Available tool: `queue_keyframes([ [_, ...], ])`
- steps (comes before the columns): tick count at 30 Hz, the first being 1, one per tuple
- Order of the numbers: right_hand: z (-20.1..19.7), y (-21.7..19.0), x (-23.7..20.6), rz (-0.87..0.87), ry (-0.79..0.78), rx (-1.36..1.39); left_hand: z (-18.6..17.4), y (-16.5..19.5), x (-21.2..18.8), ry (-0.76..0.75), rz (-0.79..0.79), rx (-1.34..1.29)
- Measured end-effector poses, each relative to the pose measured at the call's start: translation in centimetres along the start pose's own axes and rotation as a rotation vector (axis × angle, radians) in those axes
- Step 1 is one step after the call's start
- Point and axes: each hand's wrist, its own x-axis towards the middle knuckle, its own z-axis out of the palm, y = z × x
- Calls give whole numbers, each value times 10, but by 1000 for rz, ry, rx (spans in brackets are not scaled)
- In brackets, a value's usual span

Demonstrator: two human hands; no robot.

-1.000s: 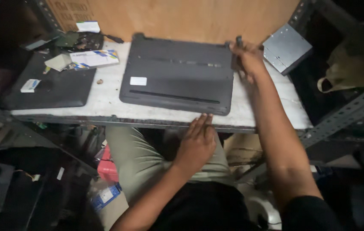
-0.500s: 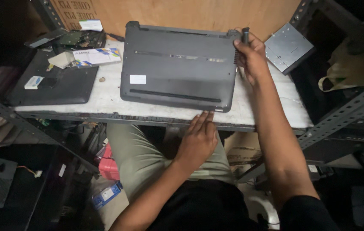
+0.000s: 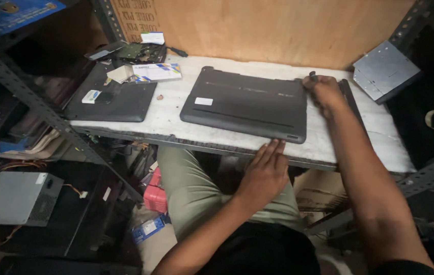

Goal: The person uses a screwdriver to fasten screws into the bottom cover of a laptop. They repeatedly pick up screws, align them with screw holes, and turn the screwdriver to secure the cover. The person also repositions the laptop on the workbench during the process.

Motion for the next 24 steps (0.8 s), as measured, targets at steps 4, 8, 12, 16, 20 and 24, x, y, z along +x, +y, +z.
queue_keyframes([
  [4, -4, -3, -5, -183, 112, -97, 3, -9, 11, -15, -9, 57],
  [8, -15, -19, -33, -428, 46, -154, -1, -43, 45, 272, 203, 312],
  [12, -21, -48, -90, -689, -229, -207, 9, -77, 87, 101, 9, 179],
  [16, -43, -74, -153, -942, 11, -478, 18, -86, 85, 151, 4, 189],
  [20, -51, -79, -182, -936, -9, -188, 19, -88, 81, 5, -136, 131],
  [24, -48, -72, -182, -864, 30, -164, 12, -86, 82, 44, -104, 90],
])
